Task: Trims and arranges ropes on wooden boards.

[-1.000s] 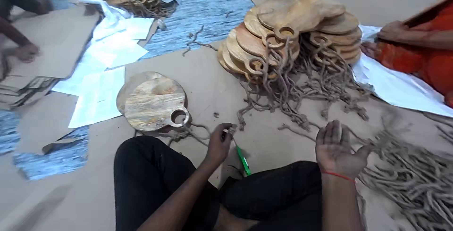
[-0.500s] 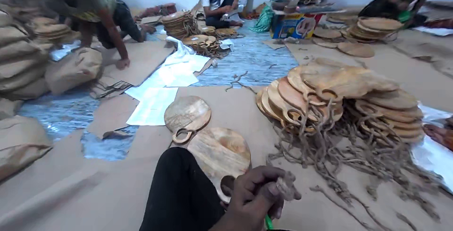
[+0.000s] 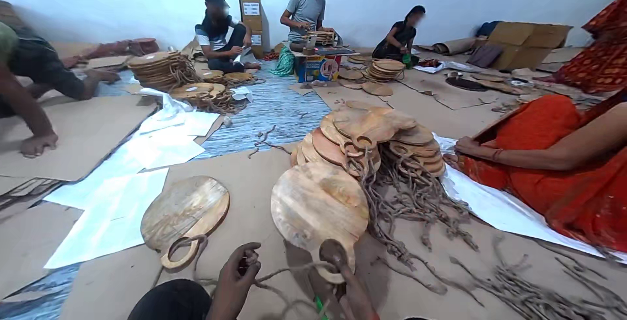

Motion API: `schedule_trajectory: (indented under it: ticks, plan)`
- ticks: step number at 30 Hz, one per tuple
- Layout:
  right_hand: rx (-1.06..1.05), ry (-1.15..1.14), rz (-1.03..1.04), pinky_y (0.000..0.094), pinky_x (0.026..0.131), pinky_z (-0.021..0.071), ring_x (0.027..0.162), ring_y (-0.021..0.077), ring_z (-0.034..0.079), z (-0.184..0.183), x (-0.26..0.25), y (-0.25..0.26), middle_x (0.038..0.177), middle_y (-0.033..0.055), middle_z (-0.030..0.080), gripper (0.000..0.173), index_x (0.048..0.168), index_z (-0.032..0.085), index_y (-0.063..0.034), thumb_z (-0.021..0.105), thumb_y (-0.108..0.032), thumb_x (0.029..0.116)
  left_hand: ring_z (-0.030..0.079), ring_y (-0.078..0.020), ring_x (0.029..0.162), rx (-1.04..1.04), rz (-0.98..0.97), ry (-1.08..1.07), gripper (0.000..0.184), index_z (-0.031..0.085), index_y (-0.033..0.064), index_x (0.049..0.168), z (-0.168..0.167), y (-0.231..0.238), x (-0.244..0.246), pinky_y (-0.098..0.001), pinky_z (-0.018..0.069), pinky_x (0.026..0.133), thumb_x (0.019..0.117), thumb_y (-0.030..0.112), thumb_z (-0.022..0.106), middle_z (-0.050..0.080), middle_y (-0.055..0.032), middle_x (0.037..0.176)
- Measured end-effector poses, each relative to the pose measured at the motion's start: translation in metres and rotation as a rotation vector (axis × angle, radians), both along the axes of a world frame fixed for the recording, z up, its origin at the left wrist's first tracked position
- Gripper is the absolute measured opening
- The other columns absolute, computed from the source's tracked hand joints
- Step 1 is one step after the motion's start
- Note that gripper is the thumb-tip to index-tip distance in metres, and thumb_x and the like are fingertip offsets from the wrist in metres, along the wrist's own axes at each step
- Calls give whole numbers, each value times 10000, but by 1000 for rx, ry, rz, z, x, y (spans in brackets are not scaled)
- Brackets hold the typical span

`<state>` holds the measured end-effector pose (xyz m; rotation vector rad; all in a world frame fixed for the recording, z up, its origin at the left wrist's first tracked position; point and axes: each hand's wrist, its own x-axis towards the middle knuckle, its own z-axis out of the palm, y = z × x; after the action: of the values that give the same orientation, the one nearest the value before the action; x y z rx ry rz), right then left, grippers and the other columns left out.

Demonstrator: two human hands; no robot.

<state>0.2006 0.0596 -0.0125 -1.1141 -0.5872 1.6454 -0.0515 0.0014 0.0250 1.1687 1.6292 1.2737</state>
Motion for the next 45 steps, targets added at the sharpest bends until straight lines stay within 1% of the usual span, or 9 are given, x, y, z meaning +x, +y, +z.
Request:
schedule_trajectory:
  ticks: [4, 12, 17, 20, 22, 25, 30, 34, 45]
  plan:
    - [40, 12, -136, 276, 546, 559, 641, 150, 665, 5, 13, 74, 955, 130, 722, 267, 1298, 515, 10, 406, -139, 1105, 679, -269, 971, -230, 65, 27, 288, 669, -50, 1195, -19, 11, 10, -450, 556, 887, 914, 11, 679, 696, -191, 1080]
    - [173, -52, -282, 337, 708, 548, 802, 147, 626, 57, 22, 232, 963, 75, 634, 334, 1291, 530, -61, 424, -322, 1111, 716, -254, 964, -272, -147, -189, 439, 540, -56, 1366, -23, 11, 23, -413, 603, 853, 943, -8, 647, 653, -207, 1269]
    - [224, -13, -226, 351, 865, 559, 1001, 157, 653, 103, 22, 278, 1192, 70, 640, 560, 1449, 444, -132, 405, -545, 1072, 712, -252, 997, -288, -108, -194, 399, 570, -9, 1353, -33, 16, 19, -427, 609, 841, 975, 94, 642, 666, -170, 1258]
    - [209, -274, -83, 342, 765, 561, 918, 147, 646, 58, 28, 259, 1115, 54, 648, 401, 1360, 499, -138, 435, -424, 1087, 706, -247, 1015, -272, -166, -150, 394, 583, 3, 1355, -31, 17, 18, -421, 596, 872, 998, 164, 624, 676, -165, 1237]
    - [225, -509, -59, 433, 901, 554, 1121, 245, 631, 22, 36, 233, 1377, 163, 575, 548, 1555, 334, -99, 530, -289, 1079, 698, -270, 1047, -260, -204, -126, 397, 582, -9, 1362, -29, 14, 19, -438, 573, 925, 1011, 173, 608, 672, -188, 1249]
    - [323, -791, -58, 454, 1046, 501, 1282, 329, 568, -10, 39, 158, 1521, 282, 445, 727, 1602, 211, 12, 620, -135, 1019, 688, -307, 1083, -308, -263, -22, 406, 571, -6, 1380, -26, 12, 14, -477, 545, 976, 1030, 198, 587, 671, -203, 1253]
    - [197, -816, 178, 344, 744, 587, 872, 173, 689, -54, 56, 40, 1186, 231, 647, 544, 1509, 342, 68, 557, -99, 1037, 593, -395, 1274, -565, -421, 427, 421, 543, 50, 1431, -6, 28, 2, -615, 464, 1051, 1057, 244, 548, 610, -215, 1371]
    - [228, -798, 283, 334, 706, 601, 836, 180, 721, -56, 34, -4, 1062, 153, 725, 389, 1384, 528, 57, 548, -123, 1039, 564, -458, 1287, -764, -374, 636, 408, 586, 43, 1407, 2, 49, -13, -673, 469, 995, 999, 55, 579, 595, -236, 1394]
    - [220, -897, 351, 333, 708, 605, 795, 169, 723, -62, 24, -4, 950, 88, 748, 230, 1227, 666, 2, 598, -84, 1026, 623, -397, 1191, -1265, -383, 1145, 283, 659, -89, 1176, -30, 77, -56, -561, 531, 904, 1009, 124, 574, 635, -253, 1277]
